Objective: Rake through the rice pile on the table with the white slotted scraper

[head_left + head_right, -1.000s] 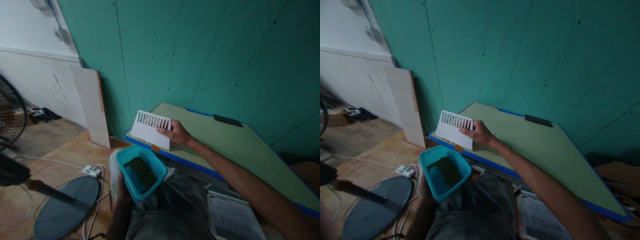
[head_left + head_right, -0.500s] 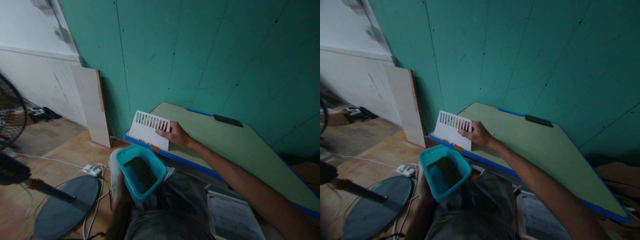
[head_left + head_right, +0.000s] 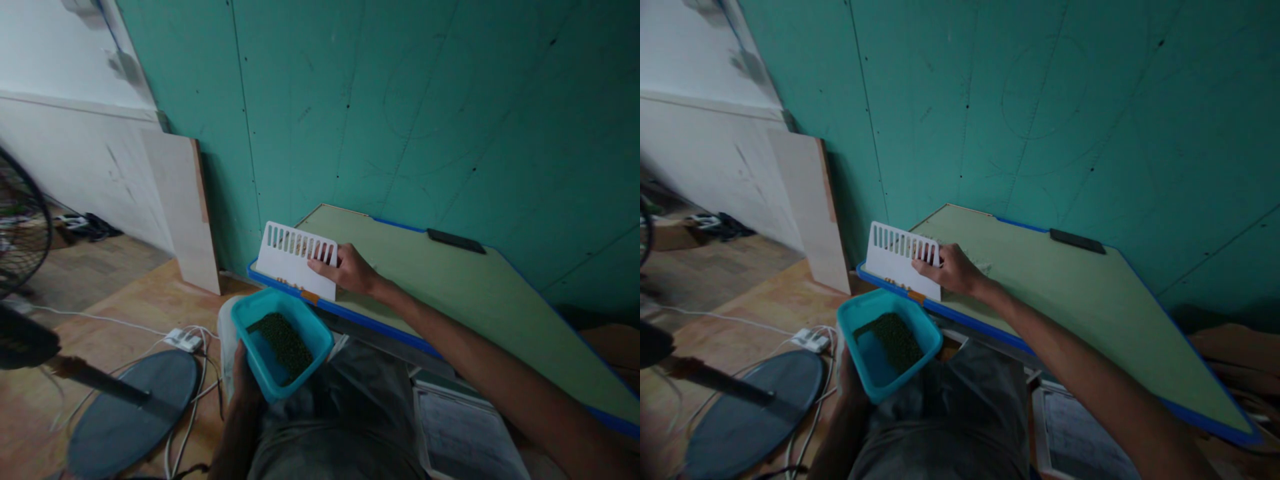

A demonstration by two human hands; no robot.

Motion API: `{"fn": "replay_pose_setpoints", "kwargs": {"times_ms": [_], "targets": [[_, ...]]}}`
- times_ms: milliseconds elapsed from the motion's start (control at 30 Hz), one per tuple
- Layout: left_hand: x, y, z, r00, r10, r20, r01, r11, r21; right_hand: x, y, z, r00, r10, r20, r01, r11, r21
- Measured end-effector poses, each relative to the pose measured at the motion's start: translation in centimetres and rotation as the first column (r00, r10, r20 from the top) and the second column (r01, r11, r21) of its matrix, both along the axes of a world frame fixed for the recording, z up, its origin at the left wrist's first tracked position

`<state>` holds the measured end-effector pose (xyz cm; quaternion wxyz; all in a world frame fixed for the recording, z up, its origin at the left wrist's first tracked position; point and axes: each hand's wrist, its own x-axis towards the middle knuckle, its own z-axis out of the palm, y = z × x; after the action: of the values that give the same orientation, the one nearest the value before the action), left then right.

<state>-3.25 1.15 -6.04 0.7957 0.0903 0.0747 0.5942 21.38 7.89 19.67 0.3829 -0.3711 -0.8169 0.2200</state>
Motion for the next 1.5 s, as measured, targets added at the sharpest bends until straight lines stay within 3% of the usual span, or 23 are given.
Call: {"fn": "replay_pose_setpoints", "kwargs": {"times_ms": [400, 633, 767, 867, 1000, 1233, 1500], "targets": [[0.3, -0.1, 1.1, 0.999, -0.014, -0.043, 0.013, 0.999, -0.036, -0.3, -0.5, 0.3, 0.995, 0.020, 0.095, -0.032, 0.991, 0.128], [0.9, -0.5, 3.3, 0.989, 0.129, -0.069, -0.138, 0.979, -0.148, -0.7, -1.2, 0.6, 0.987, 0.071, 0.143, -0.105, 0.964, 0.243], [1.0, -0.4, 2.7, 0.999, 0.027, -0.046, -0.030, 0.998, -0.061, -0.7, -1.2, 0.6, 0.979, 0.076, 0.189, -0.128, 0.951, 0.282], [0.8, -0.3, 1.9, 1.000, -0.016, 0.003, 0.016, 1.000, 0.001, -0.6, -1.2, 0.6, 0.979, 0.071, 0.192, -0.123, 0.955, 0.271], [0.4, -0.2, 1.4, 1.000, -0.002, -0.026, 0.000, 0.998, -0.068, -0.5, -1.0, 0.6, 0.991, 0.068, 0.117, -0.092, 0.974, 0.208], [0.4, -0.3, 1.8, 0.990, 0.042, -0.136, -0.070, 0.976, -0.208, -0.2, -0.2, 0.1, 1.000, 0.009, 0.029, -0.011, 0.997, 0.075], [0.4, -0.2, 1.5, 0.996, 0.030, -0.088, -0.041, 0.992, -0.123, -0.3, 0.0, -0.1, 0.998, -0.020, 0.058, 0.015, 0.995, 0.099]]}}
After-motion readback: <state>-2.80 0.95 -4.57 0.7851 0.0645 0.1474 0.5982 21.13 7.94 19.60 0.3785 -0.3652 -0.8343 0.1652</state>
